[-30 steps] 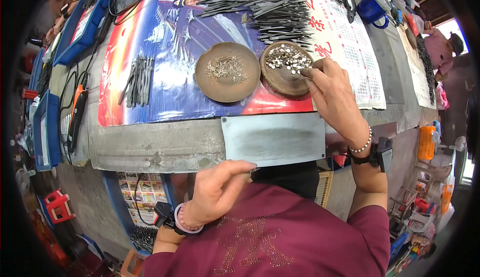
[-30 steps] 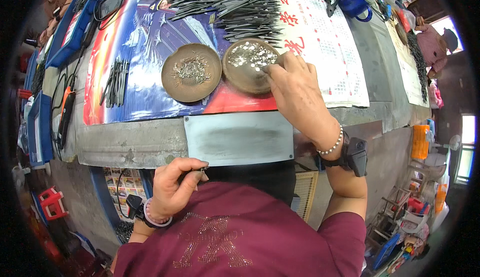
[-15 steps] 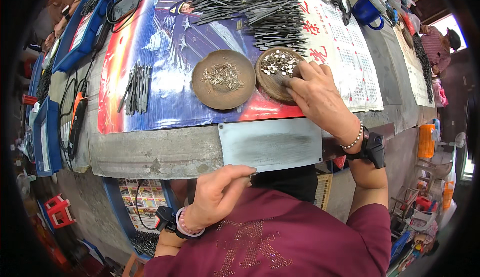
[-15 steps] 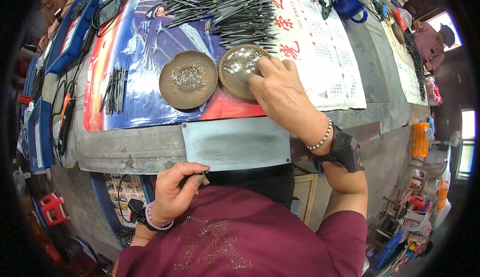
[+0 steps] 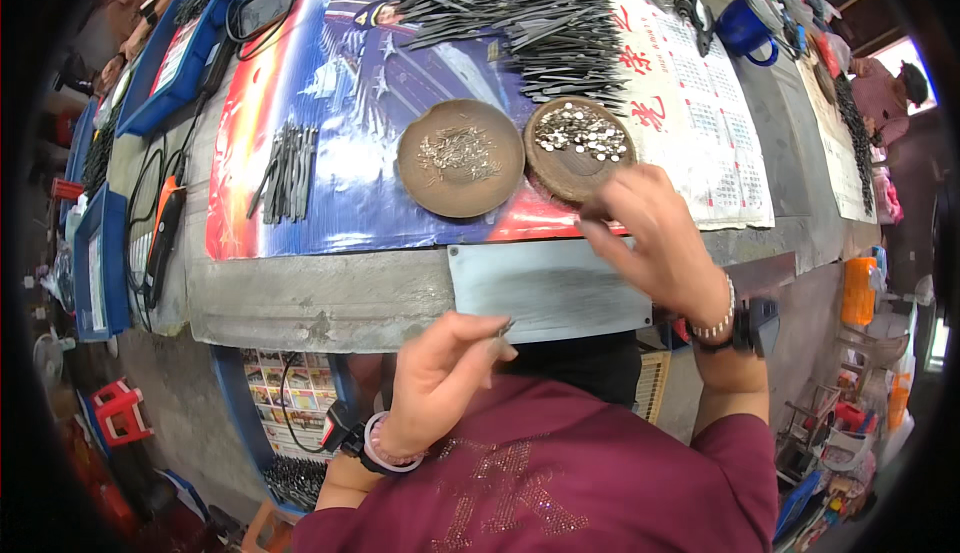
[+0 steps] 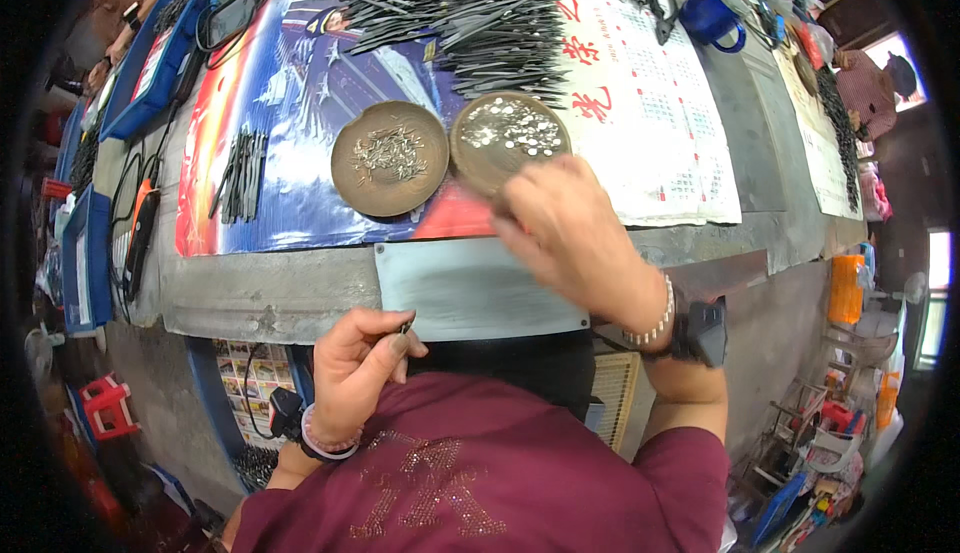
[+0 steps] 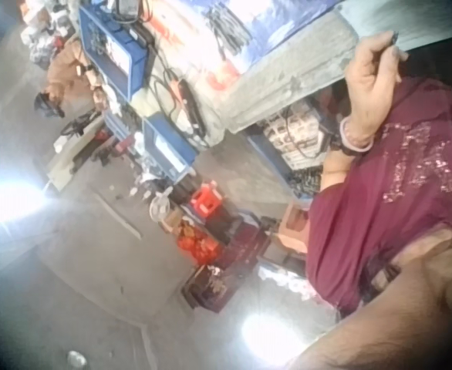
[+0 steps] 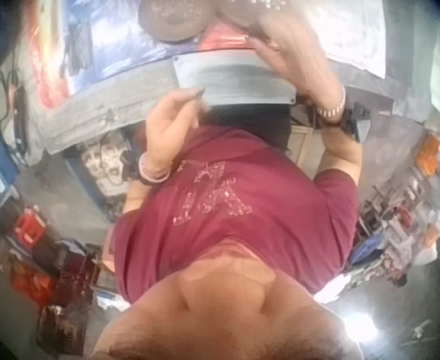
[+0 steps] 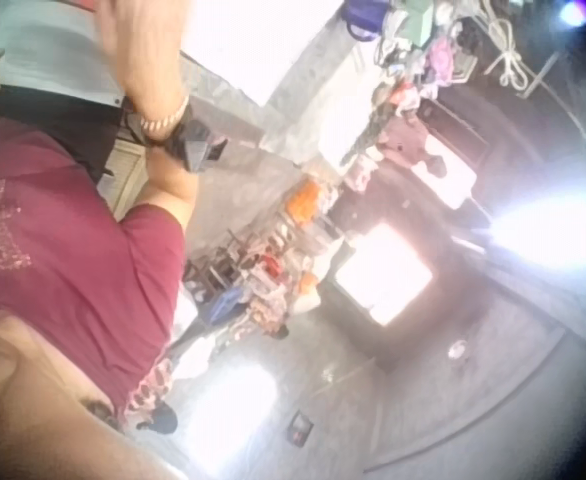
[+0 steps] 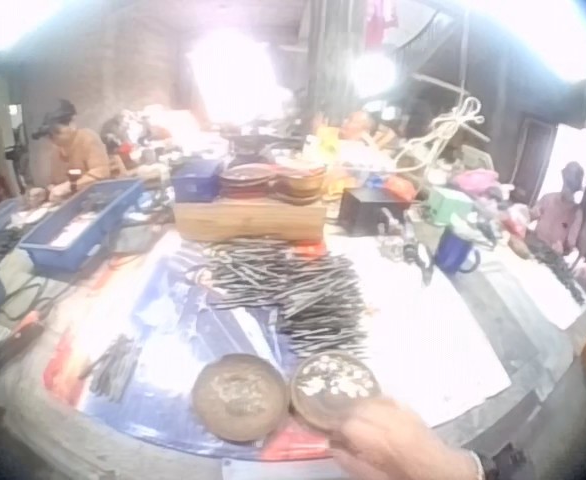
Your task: The person repeatedly picks up small metal rods and inserts them into a metal sheet with pre-drilled holes. They then place the assembled components into a blue bin. The person continues this repetitive assembly process throughout the clip.
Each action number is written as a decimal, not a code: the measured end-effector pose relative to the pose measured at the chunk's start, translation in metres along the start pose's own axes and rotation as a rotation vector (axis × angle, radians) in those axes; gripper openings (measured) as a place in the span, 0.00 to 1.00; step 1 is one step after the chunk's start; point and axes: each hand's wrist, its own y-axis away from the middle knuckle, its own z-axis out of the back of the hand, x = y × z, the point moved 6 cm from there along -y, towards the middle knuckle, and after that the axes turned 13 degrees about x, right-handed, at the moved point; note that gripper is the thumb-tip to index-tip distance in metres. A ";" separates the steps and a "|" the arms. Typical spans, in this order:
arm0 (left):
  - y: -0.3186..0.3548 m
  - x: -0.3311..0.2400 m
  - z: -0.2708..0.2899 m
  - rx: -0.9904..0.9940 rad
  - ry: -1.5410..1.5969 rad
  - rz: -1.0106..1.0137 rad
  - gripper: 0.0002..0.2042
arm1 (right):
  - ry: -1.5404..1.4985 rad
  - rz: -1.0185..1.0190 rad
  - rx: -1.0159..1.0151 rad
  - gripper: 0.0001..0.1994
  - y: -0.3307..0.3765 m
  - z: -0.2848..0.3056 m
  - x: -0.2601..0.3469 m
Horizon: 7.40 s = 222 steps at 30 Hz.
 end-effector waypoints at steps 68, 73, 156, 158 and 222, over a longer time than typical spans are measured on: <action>0.006 -0.001 -0.041 -0.010 -0.137 -0.382 0.15 | -0.552 0.039 -0.376 0.08 0.048 -0.071 0.082; 0.006 0.010 -0.036 -0.007 0.065 -0.244 0.15 | -0.596 -0.031 -0.297 0.10 0.044 -0.071 0.075; -0.098 -0.021 -0.072 0.526 -1.321 -0.037 0.21 | -0.739 -0.147 -0.741 0.07 0.126 -0.042 -0.026; -0.108 -0.016 -0.085 0.565 -1.301 -0.084 0.21 | -0.756 -0.192 -0.730 0.08 0.129 -0.044 -0.028; -0.002 0.004 -0.054 -0.062 -0.163 -0.444 0.14 | -0.447 -0.080 -0.588 0.09 0.049 -0.059 0.074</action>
